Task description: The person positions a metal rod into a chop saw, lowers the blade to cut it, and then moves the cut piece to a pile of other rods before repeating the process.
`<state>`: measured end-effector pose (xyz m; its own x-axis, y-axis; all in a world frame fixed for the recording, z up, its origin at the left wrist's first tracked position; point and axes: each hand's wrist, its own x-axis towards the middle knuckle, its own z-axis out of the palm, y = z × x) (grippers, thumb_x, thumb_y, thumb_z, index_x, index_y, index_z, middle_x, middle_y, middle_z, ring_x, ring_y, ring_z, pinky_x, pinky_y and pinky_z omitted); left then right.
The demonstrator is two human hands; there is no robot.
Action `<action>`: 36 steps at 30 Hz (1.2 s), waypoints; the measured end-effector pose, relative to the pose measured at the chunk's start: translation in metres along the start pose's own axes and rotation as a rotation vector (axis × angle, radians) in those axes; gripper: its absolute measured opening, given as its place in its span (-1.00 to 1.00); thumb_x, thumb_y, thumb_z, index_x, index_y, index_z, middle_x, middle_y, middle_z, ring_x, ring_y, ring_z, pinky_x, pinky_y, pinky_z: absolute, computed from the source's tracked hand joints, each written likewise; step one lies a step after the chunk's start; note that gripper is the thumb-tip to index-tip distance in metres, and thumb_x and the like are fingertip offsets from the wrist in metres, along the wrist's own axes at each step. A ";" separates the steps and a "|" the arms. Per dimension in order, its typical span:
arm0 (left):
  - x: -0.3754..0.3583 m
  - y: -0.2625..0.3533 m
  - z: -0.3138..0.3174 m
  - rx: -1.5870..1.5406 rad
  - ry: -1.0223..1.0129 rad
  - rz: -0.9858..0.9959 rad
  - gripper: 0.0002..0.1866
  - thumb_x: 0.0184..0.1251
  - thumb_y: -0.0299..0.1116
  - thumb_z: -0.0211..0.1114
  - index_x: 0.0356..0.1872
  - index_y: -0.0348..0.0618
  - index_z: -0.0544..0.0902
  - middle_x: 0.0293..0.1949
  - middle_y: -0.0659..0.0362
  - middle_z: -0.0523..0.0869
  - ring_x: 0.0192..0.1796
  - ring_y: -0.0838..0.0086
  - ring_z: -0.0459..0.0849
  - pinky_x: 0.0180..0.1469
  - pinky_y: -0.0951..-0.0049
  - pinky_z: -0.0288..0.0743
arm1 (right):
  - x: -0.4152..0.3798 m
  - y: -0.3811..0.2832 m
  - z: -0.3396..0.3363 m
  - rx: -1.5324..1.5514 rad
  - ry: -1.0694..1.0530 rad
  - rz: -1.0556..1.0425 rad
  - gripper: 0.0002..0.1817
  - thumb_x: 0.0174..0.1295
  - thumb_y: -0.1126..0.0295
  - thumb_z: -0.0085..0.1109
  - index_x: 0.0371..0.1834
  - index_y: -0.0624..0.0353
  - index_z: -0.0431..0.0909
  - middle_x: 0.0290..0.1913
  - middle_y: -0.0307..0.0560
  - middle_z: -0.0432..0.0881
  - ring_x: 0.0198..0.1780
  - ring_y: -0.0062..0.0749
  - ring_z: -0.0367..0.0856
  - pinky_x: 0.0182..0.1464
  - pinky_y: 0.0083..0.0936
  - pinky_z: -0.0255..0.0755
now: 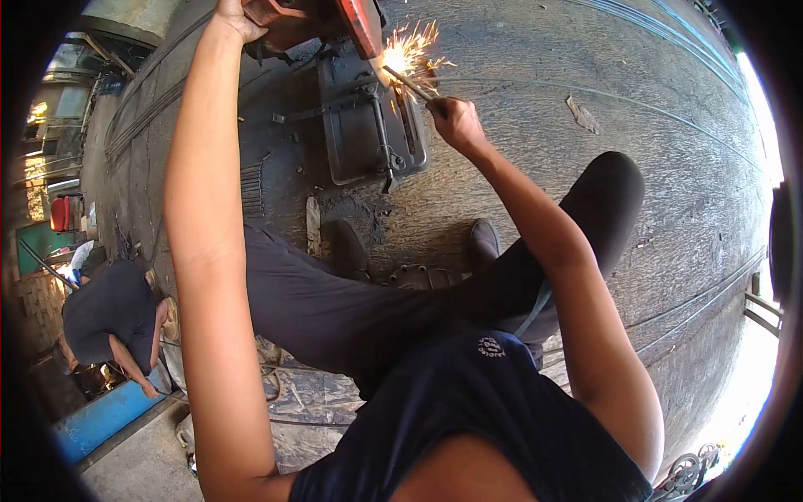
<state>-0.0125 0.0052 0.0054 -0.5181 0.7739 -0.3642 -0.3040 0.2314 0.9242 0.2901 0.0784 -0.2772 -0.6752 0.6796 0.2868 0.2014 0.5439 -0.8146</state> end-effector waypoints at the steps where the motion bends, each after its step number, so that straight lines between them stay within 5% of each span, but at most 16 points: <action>1: -0.001 -0.001 0.001 -0.005 -0.002 0.009 -0.43 -0.04 0.06 0.37 -0.03 -0.09 0.65 -0.16 0.08 0.64 -0.16 0.20 0.60 -0.02 0.06 0.58 | 0.000 0.001 0.000 0.001 0.013 -0.036 -0.80 0.26 0.32 0.20 -0.27 0.22 0.71 -0.39 0.24 0.64 -0.27 0.22 0.64 -0.23 -0.06 0.52; 29: -0.003 0.001 0.003 0.009 0.049 -0.007 -0.41 -0.09 0.05 0.40 -0.02 -0.06 0.65 -0.14 0.08 0.65 -0.12 0.18 0.61 0.04 0.03 0.55 | 0.003 -0.006 -0.007 0.079 -0.179 0.142 -0.67 0.34 0.26 0.13 -0.26 0.38 0.68 -0.35 0.36 0.65 -0.22 0.24 0.68 -0.18 -0.15 0.53; 31: -0.006 0.001 0.007 0.011 0.057 0.005 -0.41 -0.09 0.05 0.40 -0.02 -0.06 0.65 -0.12 0.08 0.66 -0.11 0.18 0.61 0.04 0.03 0.56 | 0.003 -0.004 -0.006 0.110 -0.193 0.133 -0.61 0.38 0.17 0.15 -0.18 0.38 0.69 -0.34 0.27 0.71 -0.30 -0.07 0.74 -0.20 -0.23 0.52; 34: -0.003 0.002 0.004 0.009 0.043 0.006 -0.42 -0.09 0.04 0.40 -0.03 -0.06 0.66 -0.11 0.08 0.67 -0.11 0.19 0.62 0.03 0.04 0.56 | 0.002 0.000 -0.001 0.152 -0.172 0.111 -0.58 0.40 0.15 0.12 -0.21 0.37 0.70 -0.37 0.16 0.73 -0.35 -0.21 0.70 -0.25 -0.30 0.50; 36: 0.000 0.001 0.000 0.005 0.022 -0.006 -0.43 -0.08 0.04 0.40 -0.04 -0.06 0.67 -0.11 0.08 0.68 -0.11 0.19 0.62 0.03 0.04 0.57 | 0.004 0.000 0.001 0.183 -0.204 0.175 -0.61 0.39 0.18 0.09 -0.23 0.36 0.70 -0.35 0.20 0.73 -0.29 -0.12 0.73 -0.20 -0.26 0.51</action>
<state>-0.0132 0.0057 0.0065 -0.5333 0.7595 -0.3725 -0.3035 0.2393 0.9223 0.2870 0.0808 -0.2762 -0.7735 0.6324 0.0422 0.2086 0.3169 -0.9252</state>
